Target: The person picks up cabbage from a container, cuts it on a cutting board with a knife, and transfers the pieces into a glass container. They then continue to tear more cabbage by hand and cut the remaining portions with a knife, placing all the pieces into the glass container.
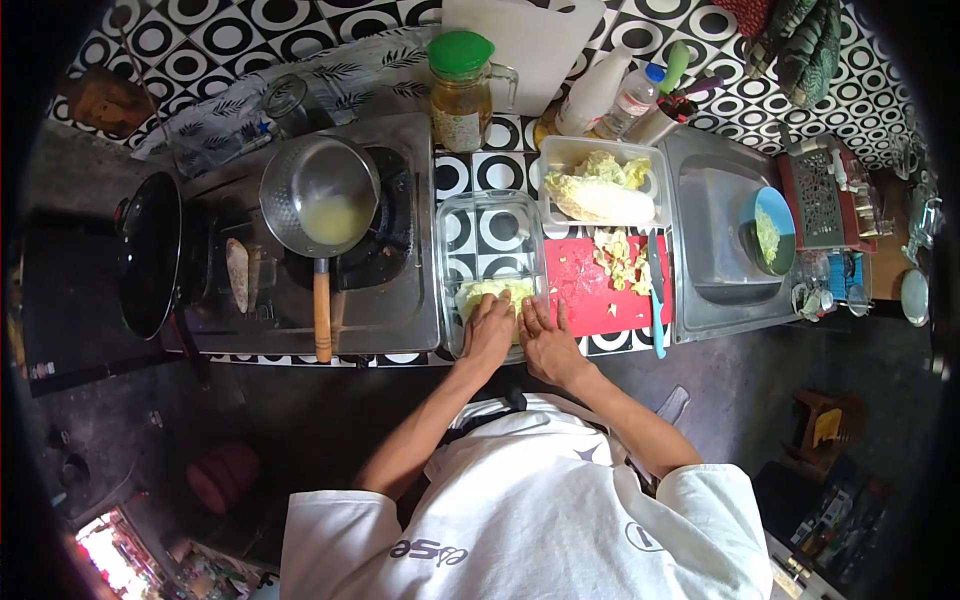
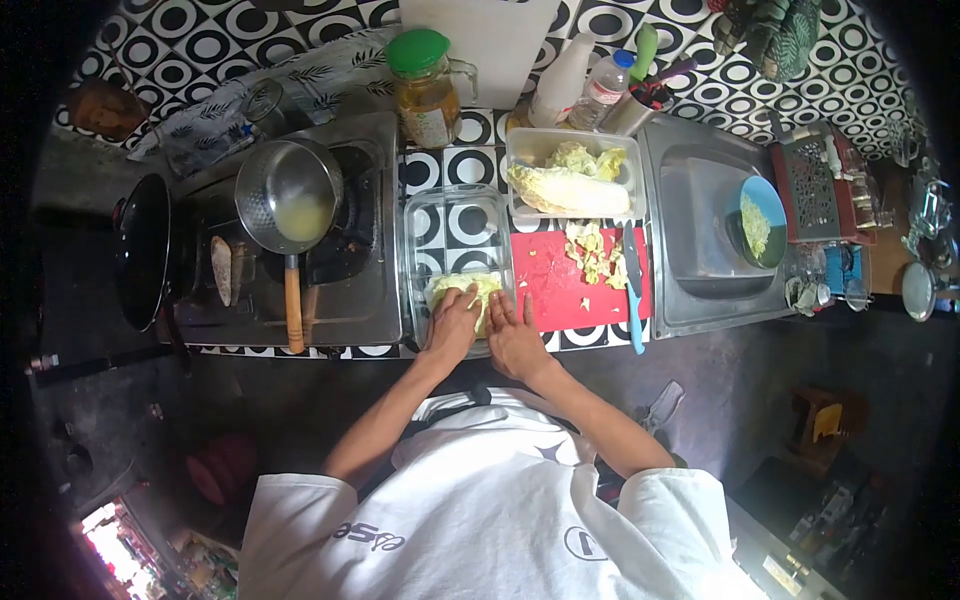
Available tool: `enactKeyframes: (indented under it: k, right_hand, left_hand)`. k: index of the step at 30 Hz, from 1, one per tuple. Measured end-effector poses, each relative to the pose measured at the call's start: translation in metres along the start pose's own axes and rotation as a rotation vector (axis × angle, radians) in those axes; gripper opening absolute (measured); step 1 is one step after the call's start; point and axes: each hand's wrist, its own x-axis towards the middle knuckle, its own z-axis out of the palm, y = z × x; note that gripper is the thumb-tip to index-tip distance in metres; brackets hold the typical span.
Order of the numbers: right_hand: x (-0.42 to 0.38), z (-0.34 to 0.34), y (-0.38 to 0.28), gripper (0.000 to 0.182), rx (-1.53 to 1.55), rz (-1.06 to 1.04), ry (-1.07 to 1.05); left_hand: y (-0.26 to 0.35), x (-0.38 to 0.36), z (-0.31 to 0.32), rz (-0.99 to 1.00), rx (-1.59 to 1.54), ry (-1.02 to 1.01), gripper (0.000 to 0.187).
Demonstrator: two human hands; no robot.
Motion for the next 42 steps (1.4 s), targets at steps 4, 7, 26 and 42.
enactKeyframes:
  k: [4, 7, 26, 42]
  right_hand:
    - [0.001, -0.011, -0.002, 0.059, 0.002, 0.002, -0.100]
    - [0.004, -0.009, 0.001, 0.059, 0.046, 0.002, -0.081]
    - [-0.110, 0.007, 0.202, 0.039, 0.617, 0.534, 0.482]
    - [-0.147, 0.026, 0.233, 0.035, 1.189, 0.481, 0.556]
  left_hand:
    - [0.006, 0.003, -0.020, 0.132, 0.063, -0.024, 0.027]
    - [0.007, 0.002, -0.017, 0.062, 0.052, -0.050, 0.026]
    - [0.161, 0.071, 0.047, -0.031, -0.225, 0.104, 0.025]
    - [0.204, 0.124, 0.109, -0.382, -0.170, 0.025, 0.030]
